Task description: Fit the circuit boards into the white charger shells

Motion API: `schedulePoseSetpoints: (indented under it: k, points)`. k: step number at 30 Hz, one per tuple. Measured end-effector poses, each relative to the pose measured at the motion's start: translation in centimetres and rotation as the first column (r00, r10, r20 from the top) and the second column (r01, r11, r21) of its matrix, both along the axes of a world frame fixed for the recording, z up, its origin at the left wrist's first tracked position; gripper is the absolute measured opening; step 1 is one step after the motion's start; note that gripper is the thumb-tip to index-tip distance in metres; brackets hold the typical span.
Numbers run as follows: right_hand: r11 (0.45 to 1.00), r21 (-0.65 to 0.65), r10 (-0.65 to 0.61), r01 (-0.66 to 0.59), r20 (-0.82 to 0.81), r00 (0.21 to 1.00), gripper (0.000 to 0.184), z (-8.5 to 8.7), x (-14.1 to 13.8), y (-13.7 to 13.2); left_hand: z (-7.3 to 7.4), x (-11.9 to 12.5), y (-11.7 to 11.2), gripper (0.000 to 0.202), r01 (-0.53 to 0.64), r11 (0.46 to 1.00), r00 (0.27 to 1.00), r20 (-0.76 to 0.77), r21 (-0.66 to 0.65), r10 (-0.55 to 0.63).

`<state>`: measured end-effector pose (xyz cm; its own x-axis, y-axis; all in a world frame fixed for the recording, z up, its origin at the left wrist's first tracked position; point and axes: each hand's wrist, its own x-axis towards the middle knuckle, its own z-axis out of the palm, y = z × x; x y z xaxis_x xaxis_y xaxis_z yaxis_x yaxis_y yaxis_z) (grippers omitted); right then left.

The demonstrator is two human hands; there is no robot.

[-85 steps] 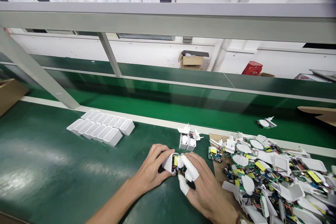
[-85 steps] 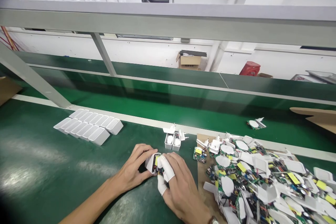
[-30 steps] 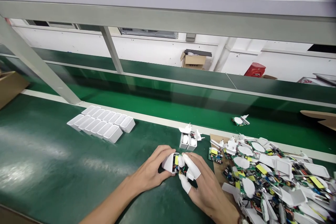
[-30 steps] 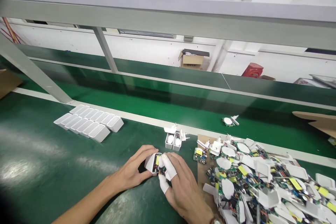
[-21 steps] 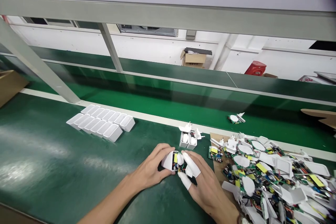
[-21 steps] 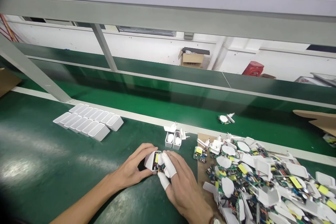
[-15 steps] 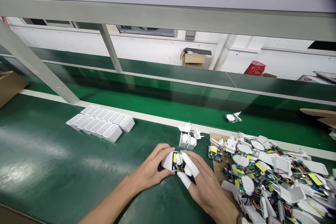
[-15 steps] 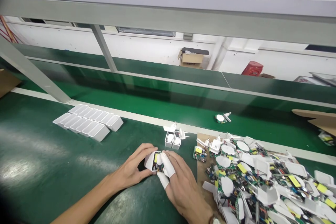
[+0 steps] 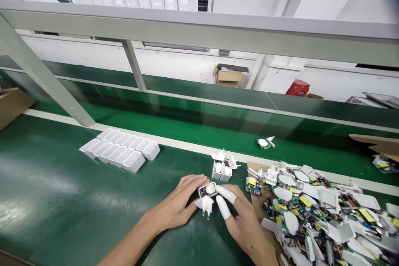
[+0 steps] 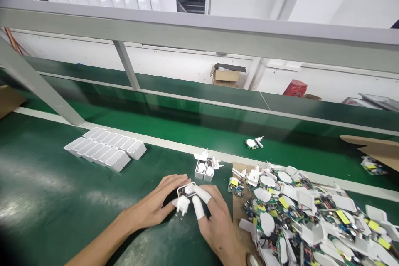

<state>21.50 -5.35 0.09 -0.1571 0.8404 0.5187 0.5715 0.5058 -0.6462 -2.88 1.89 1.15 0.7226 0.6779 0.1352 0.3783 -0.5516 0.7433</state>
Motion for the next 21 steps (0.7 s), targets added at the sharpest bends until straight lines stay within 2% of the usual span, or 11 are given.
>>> schedulePoseSetpoints:
  k: [5, 10, 14, 16, 21]
  points:
    - [0.999, -0.023, 0.049, -0.047, 0.079, 0.996, 0.054, -1.4, -0.7, 0.4, 1.0, 0.0, 0.0, 0.038, -0.042, 0.991, 0.999, 0.012, -0.129, 0.044]
    - [0.994, 0.057, 0.085, -0.088, 0.046, 0.995, 0.051, -1.1, -1.0, 1.3, 0.7, 0.2, 0.0, 0.037, -0.067, 0.967, 0.993, 0.082, -0.247, 0.090]
    - [0.984, 0.053, 0.167, -0.171, 0.065, 0.984, 0.051, -1.4, -1.0, 1.8, 0.1, 0.2, 0.0, 0.054, -0.094, 0.920, 0.976, 0.145, -0.381, 0.160]
    - [0.984, 0.094, 0.142, -0.150, 0.085, 0.986, 0.049, -1.7, -1.1, 1.7, 0.0, 0.2, 0.0, 0.070, -0.076, 0.920, 0.972, 0.179, -0.385, 0.155]
    - [0.978, 0.186, 0.084, -0.094, 0.065, 0.994, 0.049, -1.2, -1.3, 1.4, 0.0, 0.1, 0.0, 0.087, -0.055, 0.931, 0.954, 0.255, -0.360, 0.155]
